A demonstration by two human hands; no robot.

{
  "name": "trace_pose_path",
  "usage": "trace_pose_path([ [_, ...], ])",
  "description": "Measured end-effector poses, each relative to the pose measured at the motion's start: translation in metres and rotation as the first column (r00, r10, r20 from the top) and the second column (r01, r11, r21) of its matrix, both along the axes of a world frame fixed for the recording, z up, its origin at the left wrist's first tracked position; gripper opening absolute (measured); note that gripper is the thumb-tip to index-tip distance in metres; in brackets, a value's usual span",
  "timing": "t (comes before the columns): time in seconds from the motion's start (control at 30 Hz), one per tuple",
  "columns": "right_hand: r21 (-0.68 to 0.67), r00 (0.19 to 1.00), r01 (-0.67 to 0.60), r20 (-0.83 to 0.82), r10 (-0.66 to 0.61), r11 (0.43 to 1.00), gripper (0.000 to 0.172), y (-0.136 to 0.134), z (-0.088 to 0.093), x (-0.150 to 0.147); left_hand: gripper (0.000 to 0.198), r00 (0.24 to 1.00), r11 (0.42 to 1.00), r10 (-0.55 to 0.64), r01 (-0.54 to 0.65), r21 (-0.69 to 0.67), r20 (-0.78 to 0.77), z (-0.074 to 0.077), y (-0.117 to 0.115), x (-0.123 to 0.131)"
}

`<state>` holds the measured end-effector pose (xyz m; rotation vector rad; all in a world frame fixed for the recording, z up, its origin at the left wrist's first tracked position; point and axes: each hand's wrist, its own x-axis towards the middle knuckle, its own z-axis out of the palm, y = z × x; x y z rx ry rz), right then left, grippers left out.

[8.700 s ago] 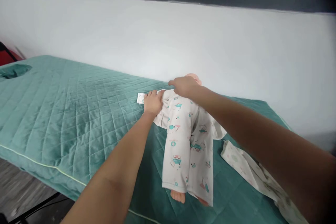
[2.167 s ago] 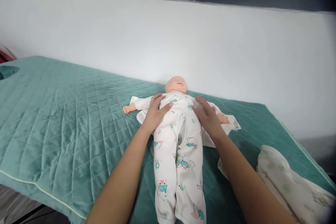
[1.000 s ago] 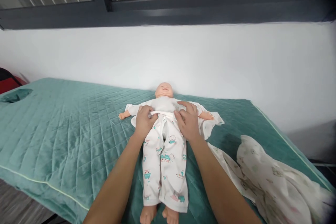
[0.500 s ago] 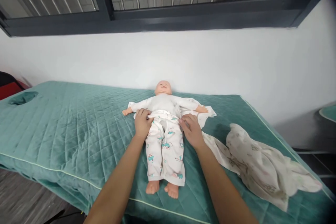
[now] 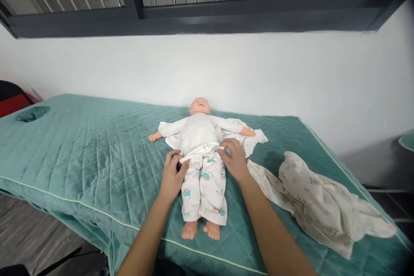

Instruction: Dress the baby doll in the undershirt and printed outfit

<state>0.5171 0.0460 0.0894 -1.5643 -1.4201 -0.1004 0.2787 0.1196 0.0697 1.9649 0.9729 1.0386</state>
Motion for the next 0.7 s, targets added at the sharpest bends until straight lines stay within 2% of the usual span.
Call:
trace_pose_path([
  [0.13, 0.108, 0.998, 0.011, 0.06, -0.017, 0.994, 0.012, -0.009, 0.009, -0.011, 0.018, 0.999, 0.999, 0.009, -0.01, -0.044, -0.031, 0.0, 0.004, 0.004],
  [0.27, 0.147, 0.997, -0.026, 0.072, 0.015, 0.989, 0.011, -0.023, 0.016, -0.025, 0.016, 0.999, 0.999, 0.025, -0.027, -0.04, -0.045, 0.0, 0.005, 0.006],
  [0.4, 0.063, 0.997, -0.072, -0.006, 0.072, 0.995, 0.023, -0.031, 0.015, -0.031, 0.012, 0.998, 0.999, 0.039, -0.041, -0.02, -0.055, 0.0, 0.003, 0.006],
  [0.5, -0.024, 0.986, -0.101, -0.134, 0.097, 0.995, 0.032, -0.029, 0.01, -0.03, 0.009, 0.997, 0.998, 0.055, -0.055, -0.003, -0.06, 0.002, 0.002, 0.008],
  [0.57, -0.058, 0.968, -0.129, -0.224, 0.113, 0.99, 0.032, -0.027, 0.009, -0.027, 0.007, 0.997, 0.997, 0.069, -0.068, 0.026, -0.04, 0.003, 0.002, 0.01],
  [0.7, -0.112, 0.921, -0.246, -0.337, 0.196, 0.963, 0.02, -0.028, 0.01, -0.021, 0.004, 0.994, 0.986, 0.095, -0.101, 0.134, 0.051, 0.007, 0.006, 0.02],
])
